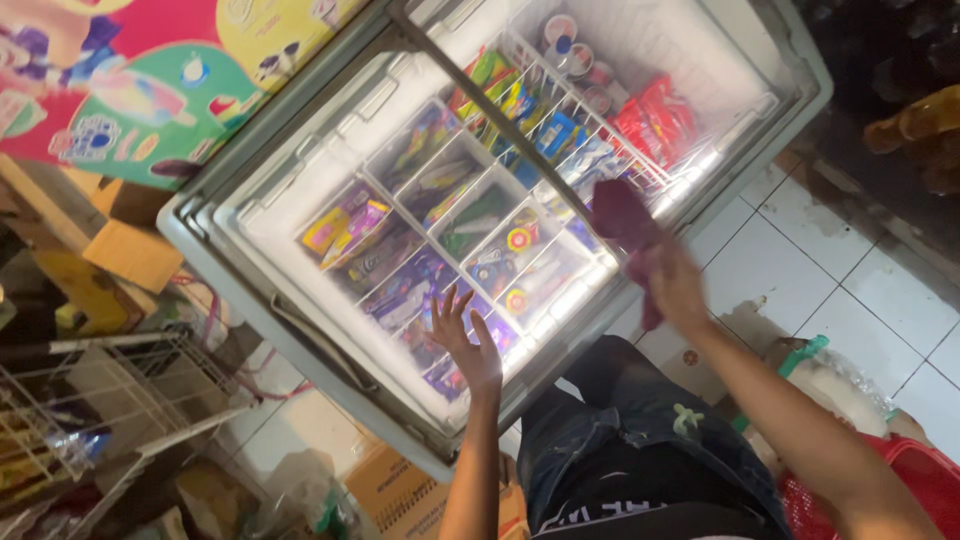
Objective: The person wipes the glass lid of a freezer with a cloth and then picks up snack packages from a shelf, placing them into a red plastic basket.
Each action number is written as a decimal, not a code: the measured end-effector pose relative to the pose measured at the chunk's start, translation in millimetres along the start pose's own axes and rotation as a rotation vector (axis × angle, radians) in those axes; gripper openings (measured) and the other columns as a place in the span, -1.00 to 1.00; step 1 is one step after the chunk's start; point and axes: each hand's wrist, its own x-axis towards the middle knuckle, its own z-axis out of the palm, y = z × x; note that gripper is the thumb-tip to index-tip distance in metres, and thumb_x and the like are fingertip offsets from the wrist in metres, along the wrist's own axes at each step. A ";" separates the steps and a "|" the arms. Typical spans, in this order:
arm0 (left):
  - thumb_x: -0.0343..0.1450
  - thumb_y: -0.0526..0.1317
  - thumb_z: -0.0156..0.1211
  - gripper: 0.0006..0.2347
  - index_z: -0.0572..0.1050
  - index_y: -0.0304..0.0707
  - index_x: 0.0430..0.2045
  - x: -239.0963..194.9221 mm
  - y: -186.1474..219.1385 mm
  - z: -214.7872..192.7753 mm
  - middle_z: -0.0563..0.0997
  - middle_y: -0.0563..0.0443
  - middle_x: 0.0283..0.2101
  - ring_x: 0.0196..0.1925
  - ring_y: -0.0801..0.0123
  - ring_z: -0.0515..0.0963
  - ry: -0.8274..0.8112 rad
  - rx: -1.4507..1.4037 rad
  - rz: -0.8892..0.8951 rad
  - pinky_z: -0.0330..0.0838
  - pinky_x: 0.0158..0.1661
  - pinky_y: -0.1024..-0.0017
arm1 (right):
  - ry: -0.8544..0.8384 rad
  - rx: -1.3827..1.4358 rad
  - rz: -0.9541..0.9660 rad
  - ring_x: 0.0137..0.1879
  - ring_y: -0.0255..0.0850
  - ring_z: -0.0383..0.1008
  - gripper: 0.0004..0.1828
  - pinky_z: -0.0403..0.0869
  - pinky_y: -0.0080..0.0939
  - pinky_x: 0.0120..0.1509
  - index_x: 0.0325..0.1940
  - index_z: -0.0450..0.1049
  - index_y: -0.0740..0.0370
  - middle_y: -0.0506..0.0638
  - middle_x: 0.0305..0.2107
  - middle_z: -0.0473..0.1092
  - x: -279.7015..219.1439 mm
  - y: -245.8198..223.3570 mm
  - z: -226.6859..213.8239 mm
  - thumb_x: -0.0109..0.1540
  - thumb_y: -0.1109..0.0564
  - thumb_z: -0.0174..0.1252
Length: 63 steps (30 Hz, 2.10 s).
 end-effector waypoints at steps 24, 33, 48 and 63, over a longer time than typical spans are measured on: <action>0.64 -0.13 -0.32 -0.50 -0.11 -0.31 0.51 144.3 83.8 229.6 -0.17 -0.16 0.60 0.64 0.08 -0.29 0.021 0.291 0.033 -0.42 0.50 -0.08 | 0.073 -0.235 -0.086 0.65 0.31 -0.38 -0.36 -0.42 0.69 0.49 0.62 0.11 -0.02 0.10 0.57 -0.11 301.1 48.9 21.5 0.47 -0.22 -0.15; 0.64 -0.11 -0.38 -0.49 -0.10 -0.39 0.50 140.3 94.9 248.7 -0.13 -0.22 0.59 0.64 0.07 -0.21 0.150 0.343 -0.128 -0.27 0.53 0.06 | -0.191 -0.153 -0.577 0.67 0.18 -0.20 -0.38 -0.32 0.63 0.57 0.53 0.27 -0.17 -0.05 0.54 0.01 378.4 5.7 61.7 0.40 -0.31 0.02; 0.62 -0.12 -0.39 -0.50 -0.08 -0.38 0.48 134.6 94.2 251.9 -0.12 -0.21 0.58 0.63 0.10 -0.18 0.134 0.512 -0.154 -0.30 0.51 0.02 | -0.148 -0.039 -0.713 0.57 0.15 0.04 -0.53 -0.07 0.55 0.48 0.38 0.43 -0.05 0.00 0.39 0.24 506.0 -63.5 124.3 0.39 -0.12 0.05; 0.62 -0.06 -0.32 -0.48 -0.06 -0.32 0.49 137.0 97.9 241.9 -0.10 -0.17 0.58 0.63 0.15 -0.17 0.132 0.454 -0.160 -0.35 0.51 0.00 | 0.174 -0.264 -0.433 0.53 0.32 0.00 -0.45 -0.11 0.65 0.41 0.44 0.39 0.19 0.21 0.42 0.19 549.8 36.3 57.9 0.46 -0.14 0.00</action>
